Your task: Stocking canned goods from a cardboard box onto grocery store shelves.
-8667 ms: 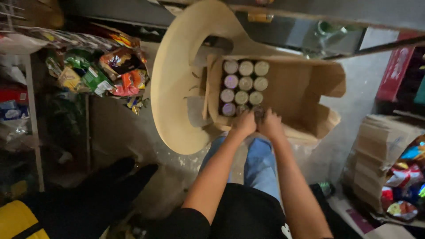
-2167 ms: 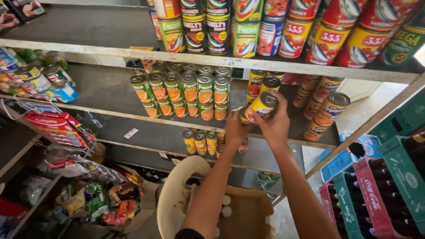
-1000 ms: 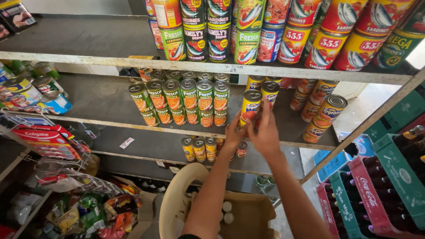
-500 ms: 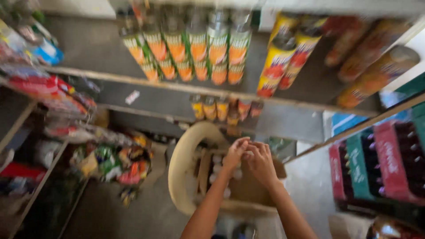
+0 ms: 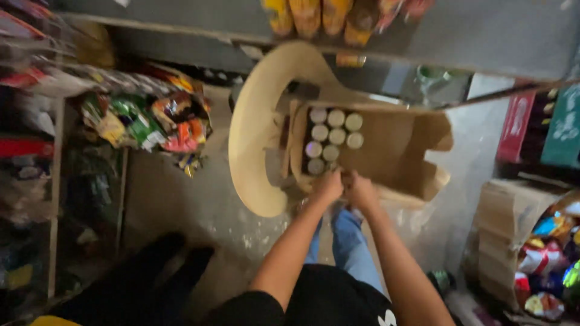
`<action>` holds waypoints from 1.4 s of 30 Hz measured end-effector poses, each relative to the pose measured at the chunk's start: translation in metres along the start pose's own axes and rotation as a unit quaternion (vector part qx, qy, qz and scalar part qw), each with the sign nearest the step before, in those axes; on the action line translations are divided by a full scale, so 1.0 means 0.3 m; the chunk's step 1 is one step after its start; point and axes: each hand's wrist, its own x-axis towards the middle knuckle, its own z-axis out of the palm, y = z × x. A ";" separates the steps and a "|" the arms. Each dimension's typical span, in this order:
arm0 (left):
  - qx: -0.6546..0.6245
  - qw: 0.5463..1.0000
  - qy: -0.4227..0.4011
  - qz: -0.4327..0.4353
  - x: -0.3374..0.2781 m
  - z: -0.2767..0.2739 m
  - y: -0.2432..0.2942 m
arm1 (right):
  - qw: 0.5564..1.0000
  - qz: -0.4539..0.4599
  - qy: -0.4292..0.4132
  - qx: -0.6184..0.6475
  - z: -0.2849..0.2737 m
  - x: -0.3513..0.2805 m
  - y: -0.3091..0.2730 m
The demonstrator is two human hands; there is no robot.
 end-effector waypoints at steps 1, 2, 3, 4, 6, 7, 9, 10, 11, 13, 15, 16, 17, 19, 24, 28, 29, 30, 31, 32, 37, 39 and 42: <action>-0.001 1.000 -0.011 -0.005 0.038 0.045 -0.038 | 1.000 0.008 -0.009 0.001 0.029 0.046 0.048; 0.021 0.999 0.017 0.018 0.089 0.077 -0.076 | 0.997 -0.071 -0.014 0.002 0.053 0.104 0.087; 0.044 0.997 0.043 0.043 0.136 0.110 -0.111 | 0.989 -0.149 -0.019 0.005 0.077 0.159 0.127; 0.046 0.997 0.038 0.040 0.135 0.087 -0.116 | 0.989 -0.146 -0.024 0.008 0.110 0.201 0.156; 0.070 0.995 0.063 0.014 0.138 0.035 -0.120 | 0.970 -0.241 -0.018 0.026 0.176 0.284 0.213; 0.073 0.996 0.058 0.011 0.119 0.005 -0.111 | 0.971 -0.238 -0.021 0.030 0.186 0.292 0.210; 0.013 0.998 0.048 -0.035 0.084 -0.071 -0.089 | 0.975 -0.214 -0.004 -0.051 0.200 0.314 0.191; 0.017 0.998 0.046 -0.037 0.111 -0.049 -0.110 | 0.976 -0.213 -0.005 -0.047 0.226 0.344 0.211; -0.011 0.998 0.056 -0.024 0.136 -0.026 -0.130 | 0.989 -0.148 -0.021 -0.020 0.253 0.370 0.230; -0.039 0.997 0.064 -0.014 0.144 0.003 -0.150 | 0.996 -0.079 -0.041 0.008 0.330 0.430 0.304; -0.020 0.999 0.031 -0.006 0.145 -0.014 -0.142 | 0.976 -0.146 -0.016 -0.161 0.412 0.530 0.392; -0.018 0.999 0.031 -0.004 0.117 -0.060 -0.115 | 0.977 -0.145 -0.014 -0.159 0.358 0.489 0.327; -0.019 1.000 0.001 -0.019 0.089 -0.104 -0.087 | 0.987 -0.126 -0.001 -0.103 0.302 0.447 0.262; -0.019 0.999 -0.028 -0.031 0.070 -0.143 -0.059 | 0.993 -0.105 0.016 -0.046 0.216 0.389 0.164; -0.024 0.996 -0.079 -0.029 0.065 -0.163 -0.048 | 0.997 0.019 0.041 -0.064 0.123 0.293 0.040; -0.031 0.999 -0.008 0.028 0.088 -0.080 -0.113 | 0.991 0.052 0.086 -0.087 0.077 0.262 0.068; -0.059 0.994 0.039 0.085 0.126 -0.017 -0.169 | 0.989 0.063 0.095 -0.094 0.065 0.248 0.093; -0.086 0.982 0.091 0.143 0.180 0.035 -0.217 | 0.986 0.071 0.107 -0.102 0.042 0.250 0.112; -0.084 0.981 0.095 0.149 0.150 -0.010 -0.184 | 0.986 0.070 0.114 -0.101 0.004 0.228 0.122; -0.095 0.972 0.105 0.190 0.114 -0.053 -0.153 | 0.991 0.038 0.111 -0.060 -0.030 0.203 0.132; -0.171 0.909 0.086 0.372 0.004 -0.122 -0.043 | 0.998 0.006 0.059 -0.018 -0.215 0.079 0.206; -0.240 0.903 0.019 0.355 -0.056 -0.168 0.044 | 0.989 -0.106 0.093 0.044 -0.309 0.042 0.239; -0.140 0.913 0.056 0.378 -0.183 -0.291 0.207 | 0.995 -0.062 0.071 0.043 -0.491 -0.070 0.198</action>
